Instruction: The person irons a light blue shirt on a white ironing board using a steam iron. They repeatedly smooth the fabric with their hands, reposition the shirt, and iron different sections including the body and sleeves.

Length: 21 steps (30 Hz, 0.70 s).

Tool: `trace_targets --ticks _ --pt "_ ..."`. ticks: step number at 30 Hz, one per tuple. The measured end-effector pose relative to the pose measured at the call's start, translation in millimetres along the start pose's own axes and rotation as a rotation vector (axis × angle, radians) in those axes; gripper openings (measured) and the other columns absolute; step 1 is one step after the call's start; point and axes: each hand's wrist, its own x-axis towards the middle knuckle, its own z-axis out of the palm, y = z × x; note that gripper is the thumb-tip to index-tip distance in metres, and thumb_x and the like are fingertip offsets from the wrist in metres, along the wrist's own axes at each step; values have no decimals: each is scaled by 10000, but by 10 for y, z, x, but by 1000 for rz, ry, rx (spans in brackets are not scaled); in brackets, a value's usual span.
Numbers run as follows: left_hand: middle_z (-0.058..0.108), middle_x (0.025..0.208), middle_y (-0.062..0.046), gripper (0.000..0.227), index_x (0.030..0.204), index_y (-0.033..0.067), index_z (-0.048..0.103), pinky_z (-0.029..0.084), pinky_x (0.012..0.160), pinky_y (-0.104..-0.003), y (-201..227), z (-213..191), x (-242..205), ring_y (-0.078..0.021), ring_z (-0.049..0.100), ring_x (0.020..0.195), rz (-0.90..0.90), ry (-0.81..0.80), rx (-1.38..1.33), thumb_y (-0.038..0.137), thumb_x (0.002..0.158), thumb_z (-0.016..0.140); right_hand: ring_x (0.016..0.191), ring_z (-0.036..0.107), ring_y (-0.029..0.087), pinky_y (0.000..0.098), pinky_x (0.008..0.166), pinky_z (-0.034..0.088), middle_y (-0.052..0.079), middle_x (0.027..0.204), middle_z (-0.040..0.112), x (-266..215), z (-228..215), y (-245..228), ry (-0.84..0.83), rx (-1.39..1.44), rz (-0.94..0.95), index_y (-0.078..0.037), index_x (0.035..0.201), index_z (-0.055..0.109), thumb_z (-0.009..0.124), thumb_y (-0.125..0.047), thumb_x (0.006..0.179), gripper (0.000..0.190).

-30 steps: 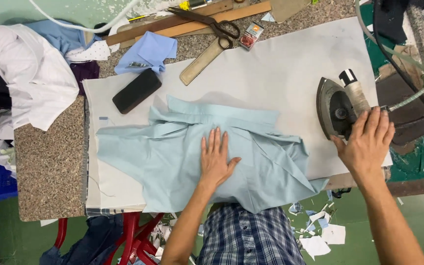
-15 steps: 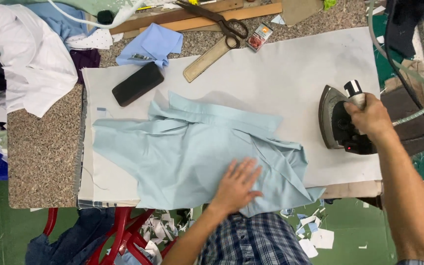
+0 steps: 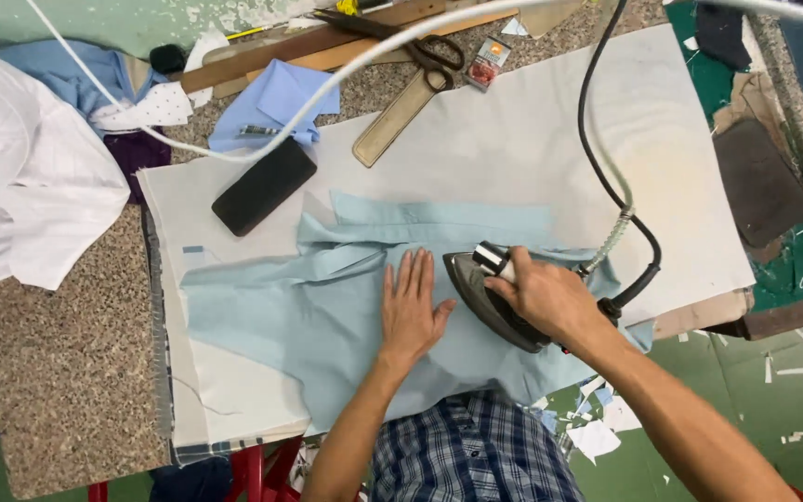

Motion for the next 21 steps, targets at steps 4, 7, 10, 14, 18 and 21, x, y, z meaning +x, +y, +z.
trace_targets --ticks 4,7,10,14,18,21 --pt "393 1599 -255 816 1570 -32 329 205 1214 -608 -138 8 -118 -395 321 1513 -111 26 -89 584 1037 378 891 776 408 525 786 613 219 890 759 183 -19 -318 -107 -122 -39 -80 1214 529 476 -483 1024 449" --pt "308 1625 -308 881 1584 -78 253 188 1218 -625 -220 65 -230 -468 267 1517 -122 82 -164 459 956 561 832 768 419 538 740 602 220 847 745 246 -44 -544 -121 -189 -123 -59 1198 503 483 -468 1013 449" --pt "222 1652 -311 922 1590 -101 174 137 1241 -619 -160 -351 -315 -503 171 1528 -167 283 -289 613 1013 270 744 772 370 486 678 616 185 803 735 352 82 -636 -65 -256 -248 -95 1105 538 486 -535 1012 452" --pt "516 1475 -143 571 1378 135 460 306 1272 -494 925 -1660 -102 -350 455 1438 157 645 -523 574 1077 253 712 769 368 481 634 612 194 800 724 360 15 -748 -31 -261 -404 -92 1076 553 489 -514 1035 429" --pt "481 1304 -117 380 1233 142 458 300 1127 -465 1628 -2019 -105 -318 443 1265 -6 435 -29 434 1057 291 741 761 427 521 639 600 230 811 715 317 -64 -595 -57 -155 -383 -57 1067 548 492 -527 1040 474" --pt "455 1176 -99 242 1125 147 456 295 1019 -444 1839 -2126 -265 -294 434 1136 -133 256 327 330 1043 320 748 764 419 500 647 603 224 803 718 277 -92 -330 -51 -144 -296 -58 1075 557 508 -507 1039 453"
